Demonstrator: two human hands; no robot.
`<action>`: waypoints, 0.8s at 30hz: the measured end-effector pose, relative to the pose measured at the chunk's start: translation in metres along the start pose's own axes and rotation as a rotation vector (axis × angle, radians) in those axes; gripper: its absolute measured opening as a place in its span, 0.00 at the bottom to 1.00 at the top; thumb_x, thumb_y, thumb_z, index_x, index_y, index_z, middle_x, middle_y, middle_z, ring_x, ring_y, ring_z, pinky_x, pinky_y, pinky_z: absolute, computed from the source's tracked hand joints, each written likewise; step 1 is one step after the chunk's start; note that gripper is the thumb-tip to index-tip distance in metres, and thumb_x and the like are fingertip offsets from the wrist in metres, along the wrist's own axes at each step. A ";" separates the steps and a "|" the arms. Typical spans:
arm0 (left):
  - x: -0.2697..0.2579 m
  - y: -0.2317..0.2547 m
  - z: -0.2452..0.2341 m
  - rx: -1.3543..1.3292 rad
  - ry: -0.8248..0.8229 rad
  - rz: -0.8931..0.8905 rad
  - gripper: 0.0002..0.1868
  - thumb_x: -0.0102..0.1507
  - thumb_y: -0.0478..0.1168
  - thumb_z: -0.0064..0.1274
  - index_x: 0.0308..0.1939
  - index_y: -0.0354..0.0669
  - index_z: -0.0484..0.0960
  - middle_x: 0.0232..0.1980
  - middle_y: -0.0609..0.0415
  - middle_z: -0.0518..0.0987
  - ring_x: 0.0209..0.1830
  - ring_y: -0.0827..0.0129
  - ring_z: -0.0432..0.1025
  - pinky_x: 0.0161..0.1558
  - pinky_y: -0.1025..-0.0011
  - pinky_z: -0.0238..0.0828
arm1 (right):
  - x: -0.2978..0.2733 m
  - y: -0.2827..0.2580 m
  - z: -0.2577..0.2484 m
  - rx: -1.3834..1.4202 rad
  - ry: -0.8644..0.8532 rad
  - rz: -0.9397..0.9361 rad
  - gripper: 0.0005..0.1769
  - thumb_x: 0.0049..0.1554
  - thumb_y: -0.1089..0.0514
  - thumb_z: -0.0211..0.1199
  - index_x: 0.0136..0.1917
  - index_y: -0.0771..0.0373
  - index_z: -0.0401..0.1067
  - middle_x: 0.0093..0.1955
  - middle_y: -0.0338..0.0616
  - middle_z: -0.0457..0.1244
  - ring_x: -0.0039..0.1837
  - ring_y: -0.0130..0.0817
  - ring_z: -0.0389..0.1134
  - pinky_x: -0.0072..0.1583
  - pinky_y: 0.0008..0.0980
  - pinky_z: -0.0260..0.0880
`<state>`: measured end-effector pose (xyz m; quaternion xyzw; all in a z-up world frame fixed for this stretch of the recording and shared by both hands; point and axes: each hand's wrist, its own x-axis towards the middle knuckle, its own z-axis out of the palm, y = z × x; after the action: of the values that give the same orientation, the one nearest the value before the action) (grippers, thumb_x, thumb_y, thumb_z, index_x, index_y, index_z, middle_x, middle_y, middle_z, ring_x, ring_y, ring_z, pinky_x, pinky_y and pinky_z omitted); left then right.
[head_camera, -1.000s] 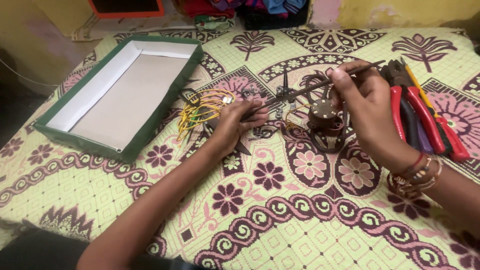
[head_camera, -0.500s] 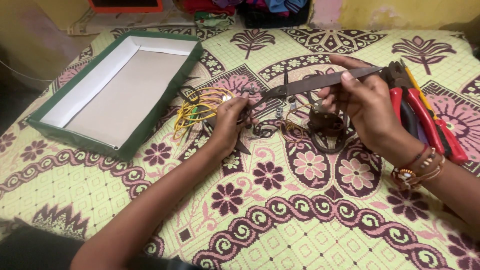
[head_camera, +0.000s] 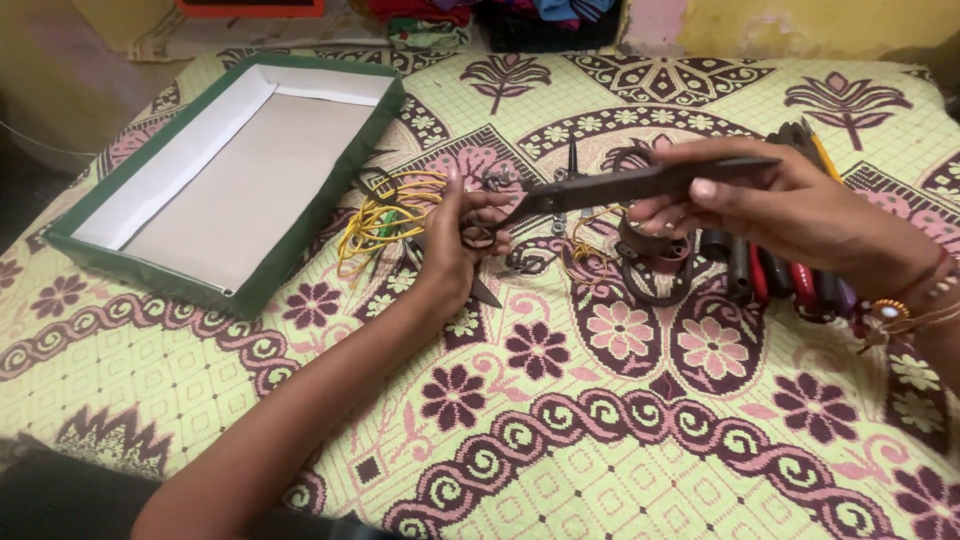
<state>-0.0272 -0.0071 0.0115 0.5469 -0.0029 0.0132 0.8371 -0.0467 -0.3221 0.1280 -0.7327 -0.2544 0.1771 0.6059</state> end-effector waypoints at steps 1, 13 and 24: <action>0.000 0.001 0.000 0.015 0.003 -0.015 0.36 0.72 0.61 0.28 0.38 0.34 0.81 0.25 0.53 0.77 0.21 0.70 0.74 0.25 0.73 0.76 | 0.000 0.004 -0.006 0.011 -0.020 -0.021 0.24 0.61 0.58 0.53 0.70 0.62 0.65 0.59 0.57 0.69 0.64 0.45 0.72 0.65 0.40 0.69; 0.007 -0.005 -0.007 0.032 -0.070 -0.041 0.16 0.66 0.42 0.40 0.32 0.36 0.80 0.26 0.50 0.81 0.20 0.68 0.73 0.23 0.73 0.73 | 0.013 0.084 -0.070 0.016 -0.293 -0.072 0.09 0.58 0.65 0.62 0.51 0.66 0.80 0.65 0.62 0.68 0.61 0.56 0.68 0.60 0.45 0.69; 0.009 -0.008 -0.010 0.050 -0.083 0.026 0.14 0.68 0.40 0.43 0.37 0.34 0.81 0.29 0.51 0.81 0.26 0.71 0.75 0.29 0.75 0.73 | 0.005 0.025 -0.016 -0.460 0.094 0.282 0.22 0.50 0.51 0.70 0.59 0.50 0.82 0.61 0.46 0.70 0.65 0.50 0.72 0.68 0.57 0.66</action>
<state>-0.0184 -0.0010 -0.0001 0.5675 -0.0444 0.0011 0.8222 -0.0302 -0.3352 0.1072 -0.8866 -0.1550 0.1633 0.4040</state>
